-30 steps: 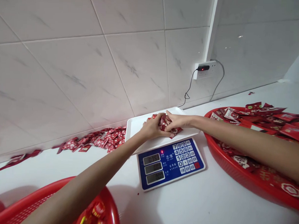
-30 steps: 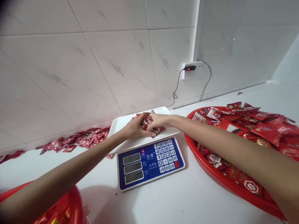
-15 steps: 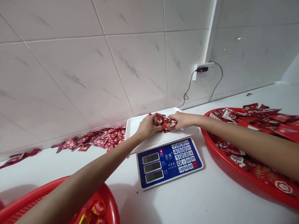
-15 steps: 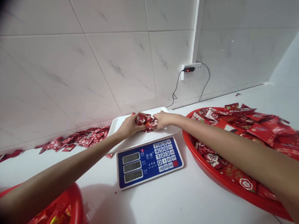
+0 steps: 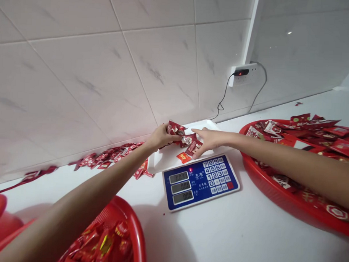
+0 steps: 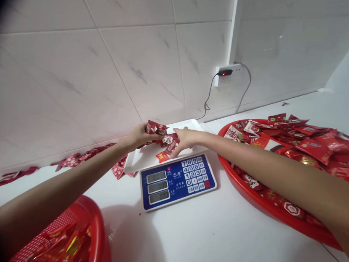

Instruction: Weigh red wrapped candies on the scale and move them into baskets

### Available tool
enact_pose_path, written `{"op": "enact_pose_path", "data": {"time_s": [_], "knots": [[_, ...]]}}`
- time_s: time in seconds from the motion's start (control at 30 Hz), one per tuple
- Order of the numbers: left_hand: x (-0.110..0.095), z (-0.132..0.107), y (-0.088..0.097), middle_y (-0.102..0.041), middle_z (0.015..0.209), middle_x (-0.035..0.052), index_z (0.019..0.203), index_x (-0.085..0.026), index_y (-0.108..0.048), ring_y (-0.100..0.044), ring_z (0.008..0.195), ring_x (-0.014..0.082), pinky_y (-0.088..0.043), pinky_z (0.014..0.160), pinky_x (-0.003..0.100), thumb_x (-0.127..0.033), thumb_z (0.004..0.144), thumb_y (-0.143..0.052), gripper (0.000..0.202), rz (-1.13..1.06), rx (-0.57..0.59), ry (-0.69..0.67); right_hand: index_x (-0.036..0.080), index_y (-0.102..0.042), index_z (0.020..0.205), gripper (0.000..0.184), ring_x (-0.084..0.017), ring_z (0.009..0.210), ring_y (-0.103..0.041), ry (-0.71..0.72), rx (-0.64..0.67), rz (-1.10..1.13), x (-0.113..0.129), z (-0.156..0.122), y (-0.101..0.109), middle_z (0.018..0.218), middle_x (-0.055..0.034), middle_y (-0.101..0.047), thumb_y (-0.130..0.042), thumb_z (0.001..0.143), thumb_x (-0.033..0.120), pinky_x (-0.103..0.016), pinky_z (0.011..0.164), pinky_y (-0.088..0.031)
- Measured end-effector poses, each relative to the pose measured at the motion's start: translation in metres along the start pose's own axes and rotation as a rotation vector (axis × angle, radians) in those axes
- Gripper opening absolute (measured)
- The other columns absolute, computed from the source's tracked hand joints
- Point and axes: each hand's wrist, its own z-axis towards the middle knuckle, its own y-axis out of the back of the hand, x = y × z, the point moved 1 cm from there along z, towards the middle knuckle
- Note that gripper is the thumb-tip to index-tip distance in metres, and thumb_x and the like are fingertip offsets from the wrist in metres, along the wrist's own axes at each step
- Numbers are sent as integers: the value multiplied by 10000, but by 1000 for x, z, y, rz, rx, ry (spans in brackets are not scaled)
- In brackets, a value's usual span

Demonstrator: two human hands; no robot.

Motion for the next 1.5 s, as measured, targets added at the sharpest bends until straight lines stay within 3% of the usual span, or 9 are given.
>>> {"op": "enact_pose_path", "data": {"time_s": [0.13,0.37,0.57,0.73,0.9,1.03,1.17,1.3,1.5], "knots": [[2,-3,-3,-678,739,14,902,-167,-659,-613,648,176,-441,565,266,-233,661,-787,281,24,-37,-25,195,-646,1186,654,-306,1000,-623,57,-77,41,14,10,-17,1040,-100,-688,-843,600,409,-402,845,-500],[-9,-14,5,-655,700,0,838,-163,-682,-592,683,180,-408,605,269,-107,556,-800,310,42,-88,-104,153,-670,837,254,-218,814,-650,-25,-105,207,18,19,-23,840,-56,-691,-812,632,204,-324,702,-499],[-33,-15,16,-604,589,-19,857,-140,-689,-489,484,97,-374,475,213,-132,659,-758,210,-179,-103,-111,144,-596,1077,343,-173,803,-651,-15,-241,456,33,12,-7,952,-71,-688,-738,778,238,-253,540,-498],[-36,-16,16,-537,478,-36,803,-132,-700,-390,378,67,-294,388,189,-149,637,-760,177,-316,-152,-74,137,-600,985,165,-134,736,-619,-39,-237,577,33,6,5,921,-78,-676,-669,836,154,-240,567,-502],[-30,-26,37,-484,435,-60,761,-137,-664,-368,351,63,-282,346,178,-182,578,-788,226,-435,-270,-38,137,-628,977,102,-115,626,-567,-33,-210,448,22,-5,-3,854,-68,-686,-593,892,181,-268,602,-468],[-30,-33,57,-422,380,-74,638,-174,-586,-325,316,62,-278,305,177,-228,590,-779,207,-490,-269,-28,155,-650,962,155,-163,817,-638,31,-158,377,34,0,-28,945,-79,-712,-640,873,282,-287,741,-478],[-23,-43,45,-422,375,-66,612,-170,-593,-316,301,57,-244,275,171,-230,575,-811,230,-509,-145,-3,146,-667,1088,458,-274,988,-626,141,-114,30,54,11,-46,1110,-136,-688,-771,729,410,-358,801,-474],[-12,-52,28,-403,370,-71,556,-185,-531,-304,285,56,-242,259,176,-261,579,-835,315,-555,-79,46,135,-669,1122,325,-255,935,-636,108,-124,-65,52,17,-46,1078,-141,-690,-623,822,251,-344,760,-471],[-11,-55,45,-454,400,-72,608,-191,-527,-360,304,55,-311,289,147,-245,622,-757,237,-676,-242,37,142,-667,1087,297,-222,917,-642,31,-141,-14,31,14,-34,1049,-121,-697,-538,894,327,-322,785,-487]]}}
